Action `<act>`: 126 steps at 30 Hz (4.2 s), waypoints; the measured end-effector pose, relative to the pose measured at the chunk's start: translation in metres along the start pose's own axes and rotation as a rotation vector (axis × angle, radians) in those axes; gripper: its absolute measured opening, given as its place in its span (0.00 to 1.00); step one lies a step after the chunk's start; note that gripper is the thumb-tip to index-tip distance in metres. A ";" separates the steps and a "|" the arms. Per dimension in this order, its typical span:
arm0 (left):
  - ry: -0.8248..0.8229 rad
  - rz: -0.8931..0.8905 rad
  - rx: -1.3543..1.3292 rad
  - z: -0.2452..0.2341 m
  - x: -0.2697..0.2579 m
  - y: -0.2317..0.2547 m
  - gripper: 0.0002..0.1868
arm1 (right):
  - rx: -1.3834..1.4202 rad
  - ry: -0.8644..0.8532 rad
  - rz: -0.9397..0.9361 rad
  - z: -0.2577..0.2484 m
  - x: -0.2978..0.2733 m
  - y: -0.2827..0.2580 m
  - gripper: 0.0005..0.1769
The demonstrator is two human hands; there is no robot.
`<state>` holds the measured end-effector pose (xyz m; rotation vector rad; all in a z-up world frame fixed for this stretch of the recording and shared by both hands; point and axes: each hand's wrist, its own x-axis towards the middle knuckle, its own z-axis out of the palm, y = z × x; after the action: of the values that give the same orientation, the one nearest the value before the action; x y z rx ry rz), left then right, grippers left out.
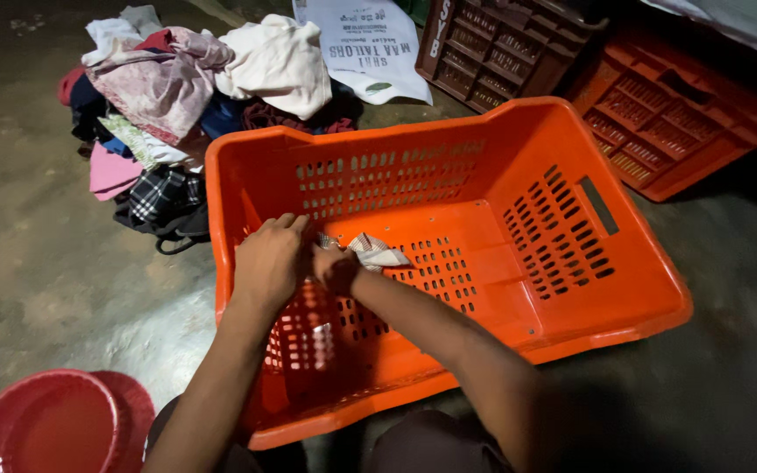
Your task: The person wipes an orange plastic crate with a cloth, then places clothes and a newspaper into the crate.
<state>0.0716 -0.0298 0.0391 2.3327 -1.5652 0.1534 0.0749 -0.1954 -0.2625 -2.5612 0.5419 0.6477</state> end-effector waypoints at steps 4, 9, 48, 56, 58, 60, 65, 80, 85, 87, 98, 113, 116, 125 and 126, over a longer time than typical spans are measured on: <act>-0.011 -0.022 -0.015 -0.003 -0.003 -0.001 0.22 | 0.087 -0.062 -0.109 0.012 -0.001 0.013 0.40; 0.022 -0.005 -0.003 -0.002 -0.011 0.002 0.25 | 0.156 -0.219 -0.239 0.026 -0.009 0.050 0.35; 0.204 -0.100 -0.395 -0.061 -0.027 0.021 0.17 | 0.068 0.193 -0.840 -0.243 -0.288 -0.067 0.18; 0.474 -0.219 -0.933 -0.118 -0.054 0.000 0.22 | 0.279 0.467 -0.821 -0.300 -0.352 -0.135 0.28; 0.540 -0.175 -1.022 -0.133 -0.066 -0.011 0.23 | 0.381 0.467 -0.832 -0.304 -0.357 -0.158 0.31; 0.567 -0.166 -1.141 -0.149 -0.080 -0.024 0.25 | 0.514 0.447 -0.975 -0.306 -0.351 -0.182 0.30; 0.771 -0.294 -1.001 -0.185 -0.129 -0.072 0.23 | 0.395 0.564 -1.019 -0.289 -0.301 -0.249 0.29; 0.889 -0.826 -0.480 -0.134 -0.308 -0.228 0.14 | 0.088 0.519 -0.717 -0.147 -0.129 -0.414 0.21; 0.850 -0.899 -0.371 -0.101 -0.352 -0.257 0.10 | 0.085 0.530 -0.494 -0.093 -0.102 -0.424 0.14; 0.838 -0.973 -0.414 -0.087 -0.367 -0.268 0.09 | -0.021 0.585 -0.477 -0.072 -0.087 -0.427 0.11; 0.569 -1.026 -0.274 0.021 -0.441 -0.331 0.12 | -0.040 0.289 -0.657 0.027 -0.090 -0.455 0.28; -0.099 -0.987 0.137 0.074 -0.434 -0.355 0.15 | -0.283 0.361 -0.710 0.176 -0.045 -0.512 0.14; -0.082 -1.026 0.041 0.092 -0.443 -0.360 0.15 | -0.257 0.277 -0.688 0.198 -0.031 -0.503 0.16; -0.137 -1.259 -0.078 0.097 -0.437 -0.367 0.20 | -0.168 0.182 -0.741 0.205 -0.016 -0.498 0.12; -0.144 -1.296 -0.104 0.093 -0.433 -0.364 0.22 | -0.135 0.235 -0.752 0.199 -0.024 -0.500 0.12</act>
<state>0.2270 0.4468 -0.2402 2.7806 0.1246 -0.3910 0.2199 0.3230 -0.2492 -2.6928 -0.4140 0.1176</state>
